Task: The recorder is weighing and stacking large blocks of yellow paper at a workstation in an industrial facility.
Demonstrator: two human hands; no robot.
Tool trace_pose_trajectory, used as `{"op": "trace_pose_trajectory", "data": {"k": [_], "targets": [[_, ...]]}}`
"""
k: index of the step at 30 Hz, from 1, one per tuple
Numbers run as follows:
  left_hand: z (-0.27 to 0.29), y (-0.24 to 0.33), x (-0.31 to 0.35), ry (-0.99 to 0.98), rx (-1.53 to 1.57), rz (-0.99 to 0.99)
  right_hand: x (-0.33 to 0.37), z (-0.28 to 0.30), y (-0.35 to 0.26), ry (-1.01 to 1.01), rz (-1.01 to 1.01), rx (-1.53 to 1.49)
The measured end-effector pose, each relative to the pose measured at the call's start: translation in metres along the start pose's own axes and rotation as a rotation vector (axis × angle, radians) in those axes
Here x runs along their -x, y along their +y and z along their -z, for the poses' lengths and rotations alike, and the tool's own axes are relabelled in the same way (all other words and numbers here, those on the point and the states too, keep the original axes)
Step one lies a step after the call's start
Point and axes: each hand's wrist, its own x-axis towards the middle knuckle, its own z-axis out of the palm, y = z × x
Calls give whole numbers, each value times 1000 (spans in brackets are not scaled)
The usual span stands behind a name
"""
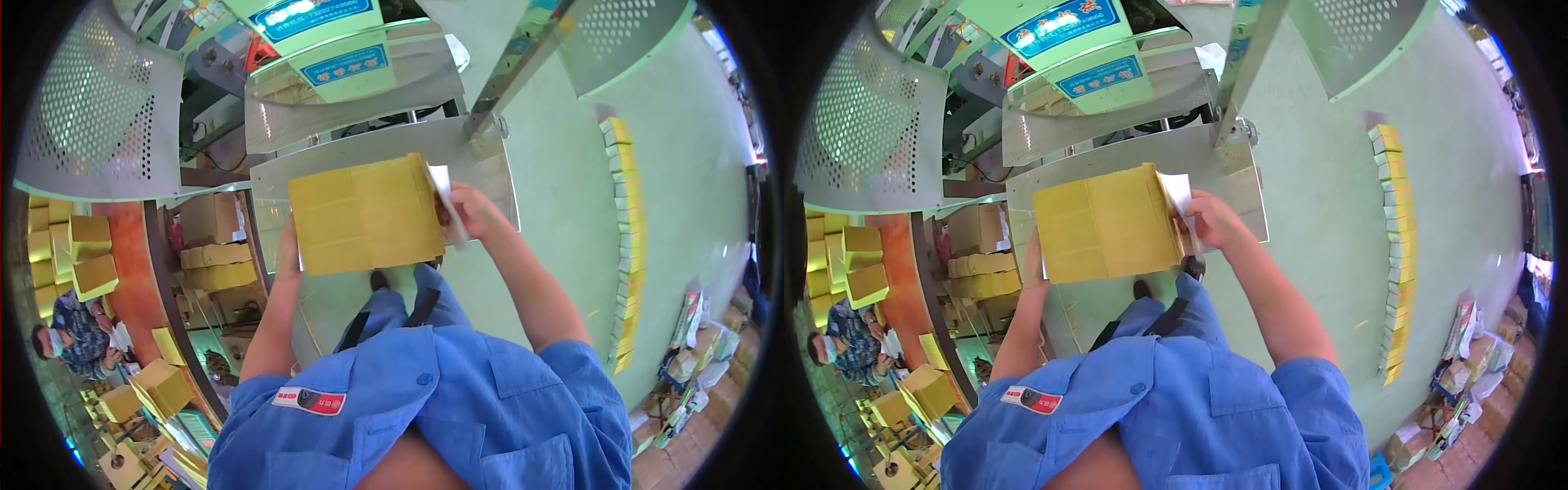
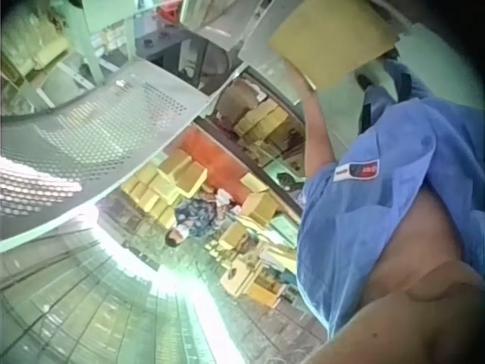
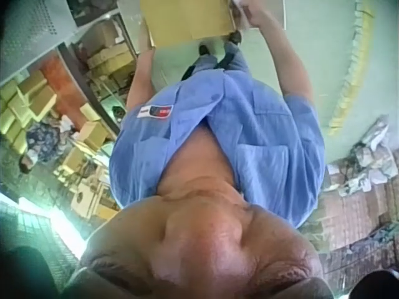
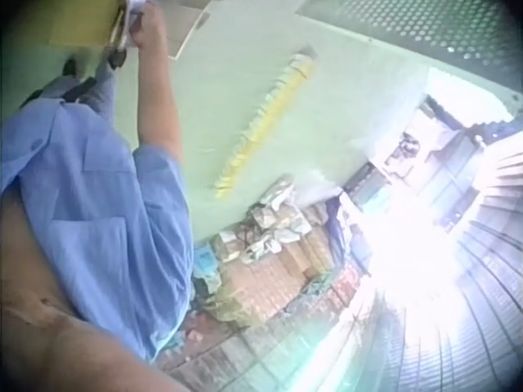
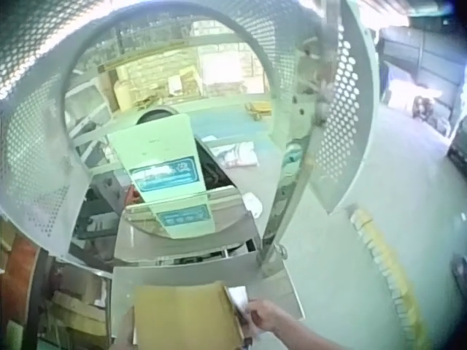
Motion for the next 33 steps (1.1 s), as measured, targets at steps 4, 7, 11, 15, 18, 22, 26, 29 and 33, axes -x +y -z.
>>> {"op": "trace_pose_trajectory", "data": {"k": [4, 7, 11, 15, 18, 22, 26, 29, 33], "targets": [[-6, 26, 19, -96, 90, 154, -9, -18, 16, 243, 132, -60], [-11, 24, 24, -72, 23, 157, -14, -27, 24, 339, 223, 49], [-22, 22, 32, -22, 73, 117, -7, -47, 22, 594, 485, 824], [-31, 19, 39, 4, 177, 144, -13, -49, 40, 698, 788, 888], [-34, 21, 43, -5, 134, 96, -11, -48, 44, 674, 723, 874], [-22, 24, 43, -87, -20, 71, -2, -48, 44, 575, 655, 660], [-16, 26, 39, -106, 6, 98, 17, -63, 36, 492, 447, 502], [-26, 39, 36, -96, 103, 127, 34, -75, 23, 402, 335, 311], [-30, 50, 33, -130, 52, 112, 36, -73, 19, 331, 353, 369]]}}
